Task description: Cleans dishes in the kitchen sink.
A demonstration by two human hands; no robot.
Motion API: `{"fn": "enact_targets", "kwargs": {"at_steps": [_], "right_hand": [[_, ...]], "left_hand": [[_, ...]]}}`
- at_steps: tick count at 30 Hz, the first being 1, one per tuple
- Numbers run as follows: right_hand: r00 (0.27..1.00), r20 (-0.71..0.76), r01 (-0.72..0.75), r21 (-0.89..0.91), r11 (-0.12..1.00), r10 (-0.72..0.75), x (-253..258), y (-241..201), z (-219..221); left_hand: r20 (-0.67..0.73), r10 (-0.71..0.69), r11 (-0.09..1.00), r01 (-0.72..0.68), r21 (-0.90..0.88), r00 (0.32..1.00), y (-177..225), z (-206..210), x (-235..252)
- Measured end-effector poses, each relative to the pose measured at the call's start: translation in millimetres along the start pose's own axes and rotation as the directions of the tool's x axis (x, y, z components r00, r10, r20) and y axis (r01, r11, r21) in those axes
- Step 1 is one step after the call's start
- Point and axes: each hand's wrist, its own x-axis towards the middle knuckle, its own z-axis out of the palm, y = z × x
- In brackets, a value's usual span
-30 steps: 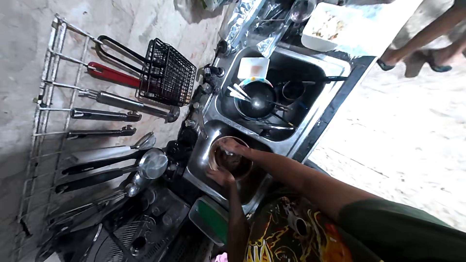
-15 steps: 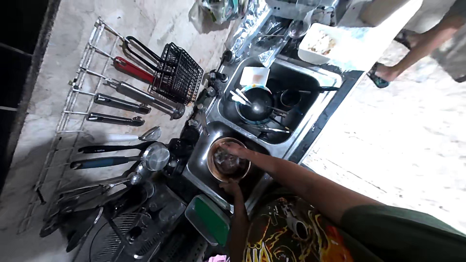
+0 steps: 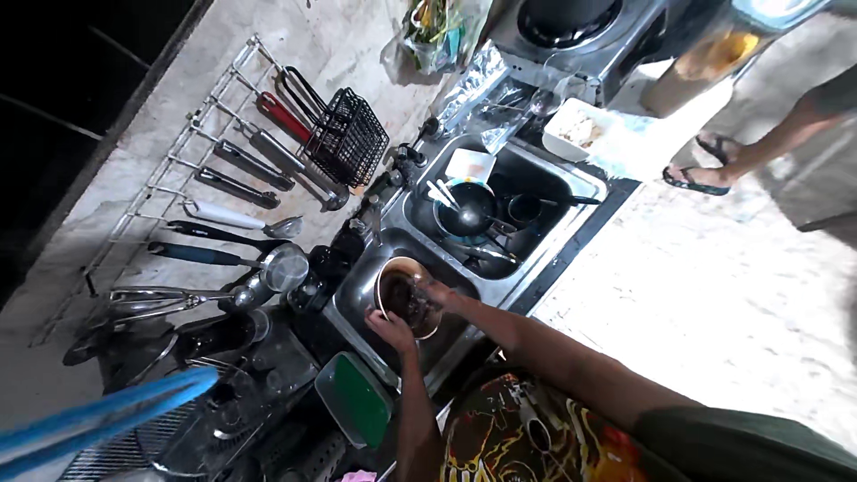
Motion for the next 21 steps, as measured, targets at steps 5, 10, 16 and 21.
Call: {"fn": "enact_targets", "kwargs": {"at_steps": [5, 10, 16, 21], "right_hand": [[0.998, 0.066, -0.025, 0.031, 0.999, 0.023, -6, 18, -23], [0.998, 0.067, 0.002, -0.003, 1.0, -0.002, -18, 4, -35], [0.982, 0.161, 0.115, -0.068, 0.991, -0.103, -54, -46, -25], [0.928, 0.33, 0.216, -0.104, 0.971, -0.172, -94, -81, -22]], "left_hand": [[0.008, -0.037, 0.992, 0.038, -0.12, 0.999, 3, 17, 6], [-0.065, -0.405, 0.894, 0.381, -0.234, 0.912, -9, 20, 0], [0.201, -0.782, 0.355, 0.686, -0.635, 0.591, -36, 30, -42], [0.294, -0.76, 0.207, 0.645, -0.736, 0.579, -19, 40, -65]]}}
